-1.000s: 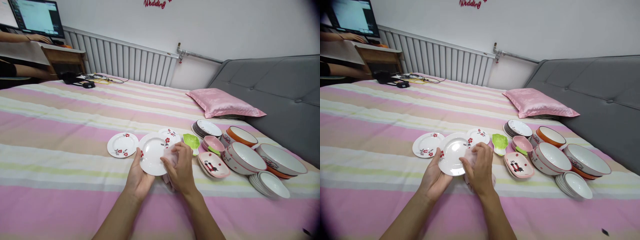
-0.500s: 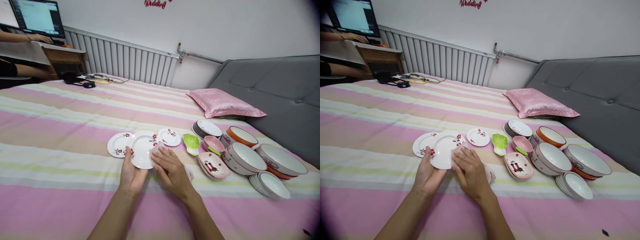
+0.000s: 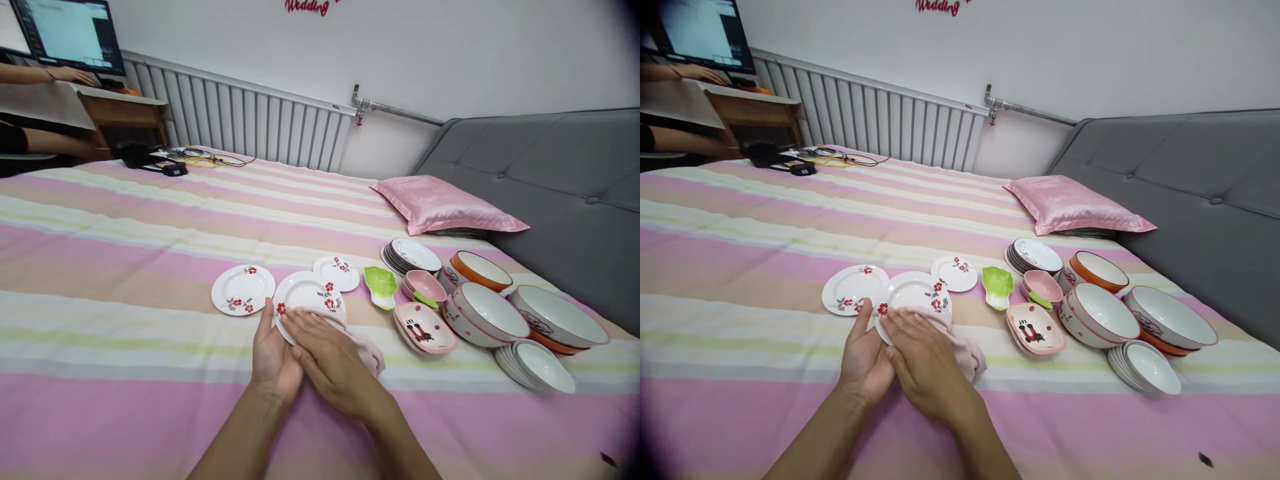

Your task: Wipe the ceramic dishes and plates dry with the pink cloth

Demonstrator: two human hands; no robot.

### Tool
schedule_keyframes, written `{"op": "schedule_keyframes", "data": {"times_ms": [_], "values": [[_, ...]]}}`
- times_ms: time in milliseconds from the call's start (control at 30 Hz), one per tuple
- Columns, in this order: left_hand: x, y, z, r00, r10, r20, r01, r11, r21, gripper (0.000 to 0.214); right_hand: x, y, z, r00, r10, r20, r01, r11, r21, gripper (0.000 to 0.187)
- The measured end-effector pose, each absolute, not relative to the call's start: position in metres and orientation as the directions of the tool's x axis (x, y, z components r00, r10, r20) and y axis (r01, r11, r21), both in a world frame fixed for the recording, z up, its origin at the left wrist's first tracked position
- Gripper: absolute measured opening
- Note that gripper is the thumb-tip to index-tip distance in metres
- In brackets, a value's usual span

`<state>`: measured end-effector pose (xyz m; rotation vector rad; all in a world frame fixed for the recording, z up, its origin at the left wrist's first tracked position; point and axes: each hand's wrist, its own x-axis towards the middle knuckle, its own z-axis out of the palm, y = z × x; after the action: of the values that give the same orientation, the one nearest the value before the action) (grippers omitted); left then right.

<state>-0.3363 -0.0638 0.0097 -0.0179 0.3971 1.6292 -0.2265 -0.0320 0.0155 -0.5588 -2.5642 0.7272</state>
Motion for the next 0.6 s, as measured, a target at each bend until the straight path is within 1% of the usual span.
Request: {"op": "schedule_keyframes", "data": {"times_ms": [100,233,300,333,433,500,533,600], "values": [[-0.334,-0.061,0.012,-0.171,0.956,-0.239,-0.962,-0.110,0.248,0.040,-0.226,-0.030,0.010,-0.790,0.528,0.311,0.254,0.745,-0.617,0.048],[-0.335,-0.057,0.015,-0.272,0.920,-0.282,-0.939,-0.190,0.285,0.029,-0.229,-0.024,0.000,-0.682,0.610,0.403,0.136,0.647,-0.750,0.055],[-0.335,-0.055,0.015,-0.288,0.908,-0.305,-0.933,-0.193,0.305,0.028,-0.231,-0.021,-0.004,-0.602,0.660,0.449,0.112,0.627,-0.771,0.051],[-0.335,-0.055,0.014,-0.287,0.907,-0.310,-0.932,-0.189,0.310,0.028,-0.232,-0.020,-0.005,-0.545,0.694,0.472,0.128,0.625,-0.770,0.047],[-0.334,-0.055,0.013,-0.264,0.917,-0.298,-0.937,-0.171,0.305,0.030,-0.231,-0.016,-0.006,-0.350,0.781,0.517,0.275,0.614,-0.740,0.033],[-0.334,-0.055,0.013,-0.267,0.916,-0.300,-0.937,-0.173,0.304,0.031,-0.228,-0.014,-0.006,-0.247,0.822,0.512,0.423,0.567,-0.706,0.031],[-0.334,-0.055,0.014,-0.277,0.911,-0.305,-0.934,-0.182,0.306,0.031,-0.226,-0.013,-0.005,-0.216,0.845,0.489,0.495,0.527,-0.691,0.033],[-0.334,-0.055,0.014,-0.297,0.902,-0.314,-0.928,-0.195,0.317,0.032,-0.222,-0.011,-0.004,-0.195,0.897,0.397,0.601,0.429,-0.674,0.036]]}}
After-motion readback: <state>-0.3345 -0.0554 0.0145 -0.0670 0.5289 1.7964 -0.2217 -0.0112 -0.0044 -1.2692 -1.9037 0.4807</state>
